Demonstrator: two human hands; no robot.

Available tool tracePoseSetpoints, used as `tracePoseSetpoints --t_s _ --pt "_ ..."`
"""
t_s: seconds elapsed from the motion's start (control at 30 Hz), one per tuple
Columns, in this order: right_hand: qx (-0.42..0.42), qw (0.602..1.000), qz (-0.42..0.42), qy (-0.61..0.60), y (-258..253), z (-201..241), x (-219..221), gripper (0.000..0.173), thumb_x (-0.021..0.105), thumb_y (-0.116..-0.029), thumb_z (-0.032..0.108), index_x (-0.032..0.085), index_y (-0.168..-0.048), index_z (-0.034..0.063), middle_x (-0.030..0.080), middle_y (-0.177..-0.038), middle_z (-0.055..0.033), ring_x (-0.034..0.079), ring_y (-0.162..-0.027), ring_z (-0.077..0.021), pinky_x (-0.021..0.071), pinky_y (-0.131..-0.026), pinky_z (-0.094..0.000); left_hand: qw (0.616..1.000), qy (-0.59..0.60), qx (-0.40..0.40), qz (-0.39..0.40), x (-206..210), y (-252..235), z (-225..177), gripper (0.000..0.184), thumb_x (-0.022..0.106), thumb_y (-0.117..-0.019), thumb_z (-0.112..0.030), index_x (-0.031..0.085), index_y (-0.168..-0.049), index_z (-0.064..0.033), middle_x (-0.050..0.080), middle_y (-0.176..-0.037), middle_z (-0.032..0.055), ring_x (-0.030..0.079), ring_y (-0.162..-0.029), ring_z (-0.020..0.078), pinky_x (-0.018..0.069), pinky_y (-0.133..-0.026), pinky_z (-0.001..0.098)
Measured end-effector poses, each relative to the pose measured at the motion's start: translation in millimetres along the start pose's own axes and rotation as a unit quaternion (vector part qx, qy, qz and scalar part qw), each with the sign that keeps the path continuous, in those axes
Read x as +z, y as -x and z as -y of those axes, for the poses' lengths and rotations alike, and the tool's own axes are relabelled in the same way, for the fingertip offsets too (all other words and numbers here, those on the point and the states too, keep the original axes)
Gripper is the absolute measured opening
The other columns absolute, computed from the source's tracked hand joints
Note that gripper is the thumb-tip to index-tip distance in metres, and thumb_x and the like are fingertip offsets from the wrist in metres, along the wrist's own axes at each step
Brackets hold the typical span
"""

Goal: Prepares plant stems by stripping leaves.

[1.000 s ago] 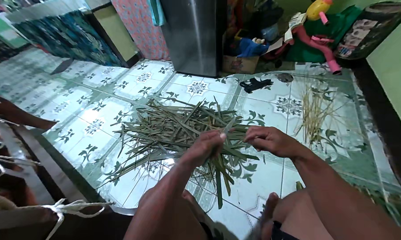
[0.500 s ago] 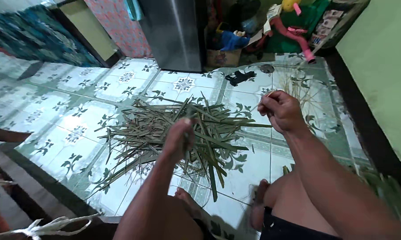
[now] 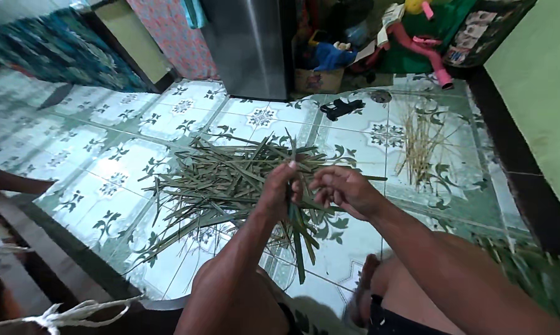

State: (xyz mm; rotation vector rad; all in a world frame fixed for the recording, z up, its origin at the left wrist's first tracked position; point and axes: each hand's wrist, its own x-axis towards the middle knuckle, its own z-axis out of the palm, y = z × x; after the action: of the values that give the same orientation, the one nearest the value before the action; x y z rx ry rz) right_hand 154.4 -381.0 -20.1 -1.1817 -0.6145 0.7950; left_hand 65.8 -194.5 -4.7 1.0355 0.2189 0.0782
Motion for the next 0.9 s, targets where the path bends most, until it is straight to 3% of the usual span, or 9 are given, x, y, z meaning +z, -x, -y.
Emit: tracePoseSetpoints --t_s 0.07,0.13,0.2,0.27,0.33,0.4,0.67,0.77,0.9 --pt "-0.098 0.98 0.013 0.173 12.0 9.5 3.1 0.023 0.054 -0.1043 0.016 0.067 -0.112 -0.0013 0.075 -0.096 -0.0044 0.071 -0.074 -0.0085 0.0608 -0.066 -0.0247 0.999 -0.022 0.002 -0.023 -5.1 -4.6 -7.5 0.036 0.041 -0.1084 -0.028 0.053 -0.137 -0.0093 0.048 -0.06 -0.0047 0.047 -0.043 0.0036 0.0457 -0.043 0.0182" --pt "-0.277 0.894 -0.06 0.347 17.6 19.0 -1.2 0.023 0.057 -0.1023 0.016 0.073 -0.106 0.0008 0.073 -0.101 -0.0033 0.068 -0.089 -0.0044 0.0588 -0.08 -0.0229 0.998 -0.045 0.0 -0.034 -8.8 -7.6 -10.4 0.037 0.041 -0.1087 -0.027 0.053 -0.139 -0.009 0.048 -0.059 -0.004 0.047 -0.043 0.0046 0.0458 -0.043 0.0191" --pt "-0.344 0.809 -0.117 0.462 11.7 29.4 -15.3 0.027 0.054 -0.1023 0.018 0.072 -0.112 0.0005 0.068 -0.117 -0.0121 0.065 -0.11 -0.0185 0.056 -0.095 -0.0358 0.997 -0.069 -0.001 -0.02 -9.3 -7.1 -9.4 0.037 0.04 -0.1084 -0.027 0.055 -0.137 -0.0081 0.05 -0.059 -0.003 0.049 -0.044 0.005 0.0468 -0.044 0.0192" --pt "-0.296 0.782 -0.115 0.536 2.7 29.3 -35.2 0.036 0.049 -0.1038 0.021 0.068 -0.125 -0.0004 0.062 -0.132 -0.0192 0.059 -0.12 -0.0335 0.0497 -0.101 -0.0488 0.996 -0.094 -0.012 0.001 -7.8 -5.8 -7.2 0.036 0.041 -0.1085 -0.027 0.057 -0.135 -0.0087 0.051 -0.06 -0.0036 0.049 -0.045 0.0046 0.0464 -0.045 0.0187" --pt "-0.204 0.802 -0.061 0.559 -1.5 24.1 -50.4 0.036 0.048 -0.1058 0.023 0.068 -0.127 0.0015 0.066 -0.127 -0.0175 0.064 -0.115 -0.0341 0.0516 -0.097 -0.0533 0.994 -0.101 -0.027 0.011 -7.4 -5.7 -4.0 0.035 0.042 -0.1082 -0.024 0.057 -0.134 -0.0072 0.052 -0.061 -0.0032 0.049 -0.045 0.0044 0.0454 -0.044 0.0184" --pt "-0.124 0.845 0.002 0.52 -4.1 22.2 -54.1 0.035 0.048 -0.1078 0.024 0.069 -0.127 0.0031 0.073 -0.108 -0.0132 0.071 -0.094 -0.0239 0.058 -0.088 -0.0451 0.993 -0.115 -0.038 0.008 -6.5 -5.7 -3.4 0.036 0.041 -0.1084 -0.023 0.056 -0.137 -0.0064 0.051 -0.061 -0.0025 0.048 -0.045 0.0049 0.0448 -0.044 0.019" --pt "-0.036 0.929 0.018 0.368 -4.6 20.5 -31.7 0.025 0.052 -0.1058 0.02 0.071 -0.107 0.0039 0.063 -0.076 0.0009 0.055 -0.058 -0.0013 0.0496 -0.056 -0.0199 0.986 -0.157 -0.05 0.028 2.7 -4.3 5.5 0.036 0.042 -0.1082 -0.021 0.056 -0.138 -0.007 0.052 -0.063 -0.0027 0.049 -0.047 0.0051 0.0452 -0.045 0.0194" --pt "-0.076 0.928 -0.002 0.364 -4.9 14.1 -23.9 0.023 0.052 -0.1026 0.018 0.071 -0.098 0.0046 0.062 -0.075 0.0023 0.053 -0.061 -0.0003 0.0479 -0.059 -0.0198 0.976 -0.196 -0.072 0.069 13.6 1.4 10.4 0.019 0.044 -0.107 -0.019 0.058 -0.112 -0.0077 0.052 -0.062 -0.0048 0.048 -0.048 0.003 0.0424 -0.046 0.0175" --pt "-0.112 0.914 0.015 0.39 -0.1 17.6 -37.3 0.027 0.051 -0.105 0.021 0.073 -0.106 0.0054 0.064 -0.079 0.003 0.054 -0.066 0.0015 0.0483 -0.064 -0.0183 0.996 -0.089 0.022 0.024 -11.3 4.4 -24.1 0.042 0.048 -0.1046 -0.031 0.054 -0.143 -0.0148 0.049 -0.057 -0.0083 0.045 -0.042 0.0005 0.0423 -0.042 0.0158"
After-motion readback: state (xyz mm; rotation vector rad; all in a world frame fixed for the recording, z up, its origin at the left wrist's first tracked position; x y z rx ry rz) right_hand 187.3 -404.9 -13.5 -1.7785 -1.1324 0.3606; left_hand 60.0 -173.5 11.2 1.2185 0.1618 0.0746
